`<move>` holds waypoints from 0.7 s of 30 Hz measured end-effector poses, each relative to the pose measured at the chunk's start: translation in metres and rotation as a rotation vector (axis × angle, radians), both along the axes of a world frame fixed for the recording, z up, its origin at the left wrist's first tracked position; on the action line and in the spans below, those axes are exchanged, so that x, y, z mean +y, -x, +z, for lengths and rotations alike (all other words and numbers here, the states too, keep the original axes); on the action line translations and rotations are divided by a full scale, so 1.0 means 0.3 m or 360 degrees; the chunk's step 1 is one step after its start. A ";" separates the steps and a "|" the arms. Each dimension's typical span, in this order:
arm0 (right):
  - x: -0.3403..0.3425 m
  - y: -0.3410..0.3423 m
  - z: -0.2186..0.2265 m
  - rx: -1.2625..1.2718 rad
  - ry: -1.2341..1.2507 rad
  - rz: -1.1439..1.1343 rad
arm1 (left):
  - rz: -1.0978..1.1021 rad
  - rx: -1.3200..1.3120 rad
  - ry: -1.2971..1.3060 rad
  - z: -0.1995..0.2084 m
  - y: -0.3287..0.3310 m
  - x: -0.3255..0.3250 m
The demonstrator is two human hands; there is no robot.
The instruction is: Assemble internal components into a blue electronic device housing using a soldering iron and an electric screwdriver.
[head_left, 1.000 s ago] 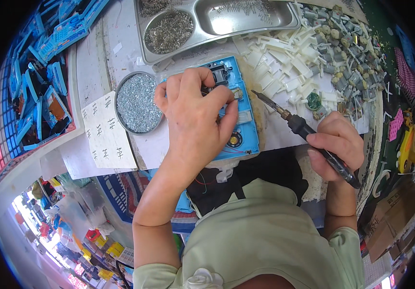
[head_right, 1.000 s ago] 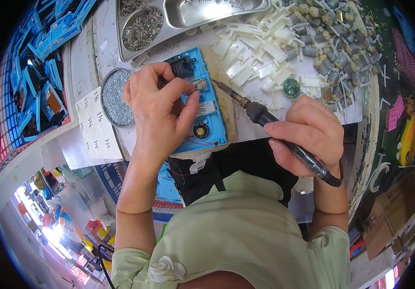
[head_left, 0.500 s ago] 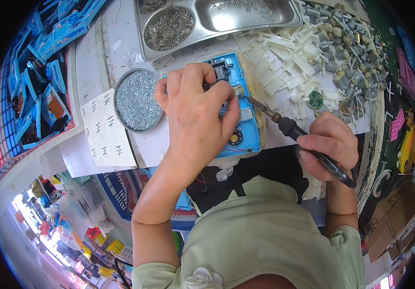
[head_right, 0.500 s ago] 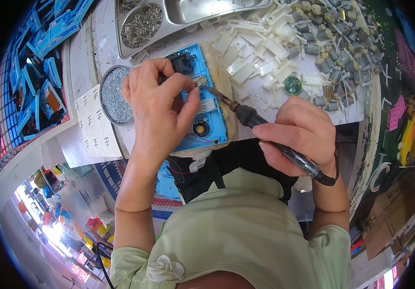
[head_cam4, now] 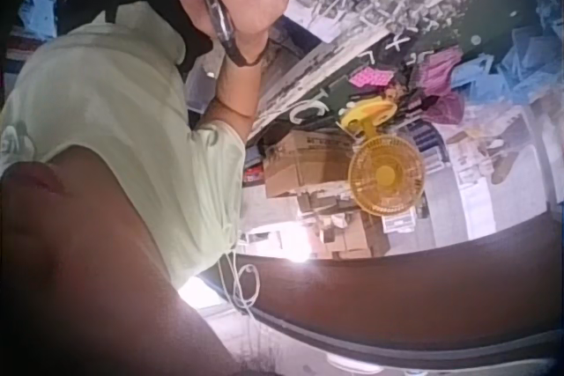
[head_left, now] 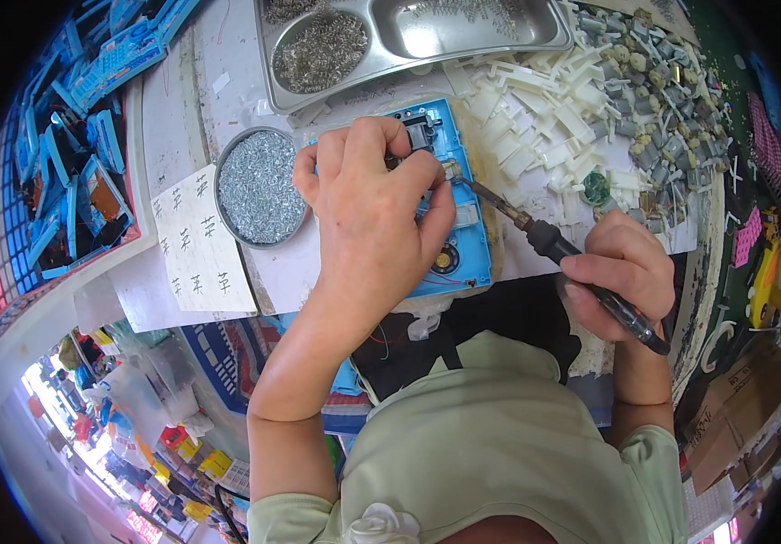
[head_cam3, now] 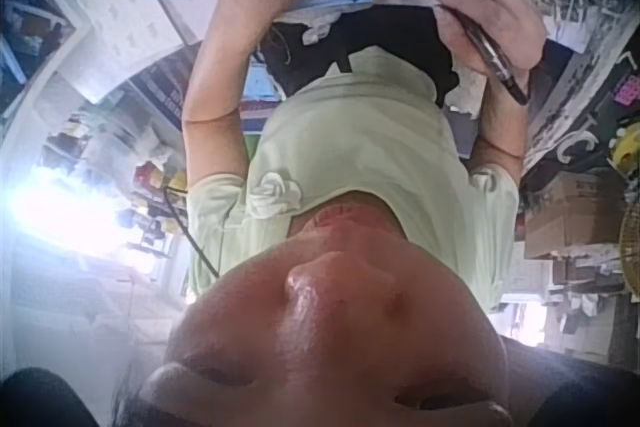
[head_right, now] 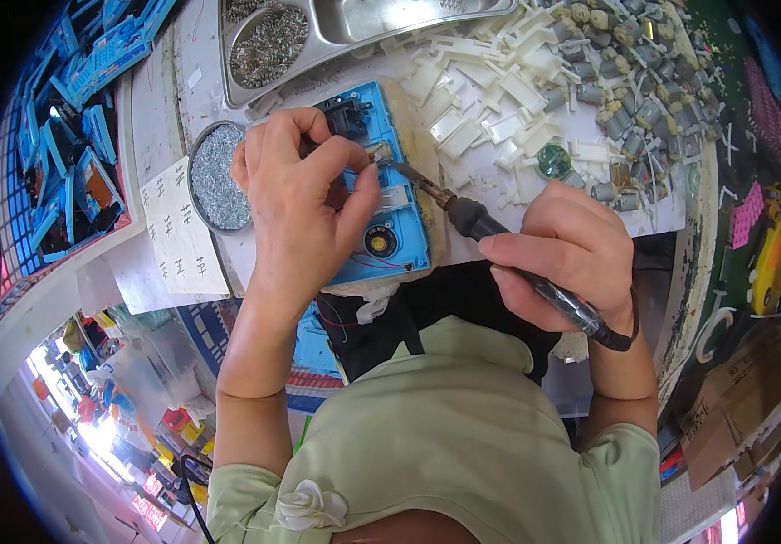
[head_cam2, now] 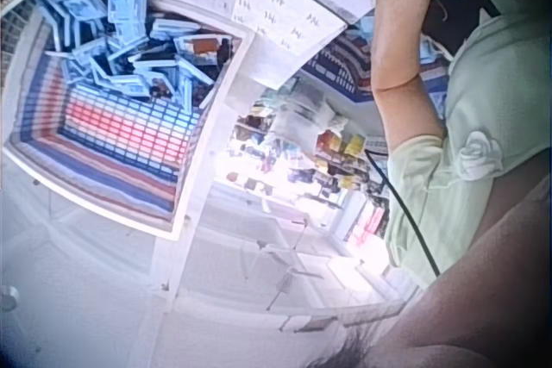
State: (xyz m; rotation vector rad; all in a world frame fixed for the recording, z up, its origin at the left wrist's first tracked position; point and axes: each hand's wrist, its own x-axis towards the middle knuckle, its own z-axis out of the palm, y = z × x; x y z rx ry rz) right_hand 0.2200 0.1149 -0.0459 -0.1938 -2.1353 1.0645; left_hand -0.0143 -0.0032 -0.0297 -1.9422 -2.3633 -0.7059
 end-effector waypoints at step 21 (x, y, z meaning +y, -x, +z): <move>-0.009 0.007 -0.014 -0.0003 -0.0060 -0.0043 | -0.0005 0.0025 0.0030 0.005 0.000 0.001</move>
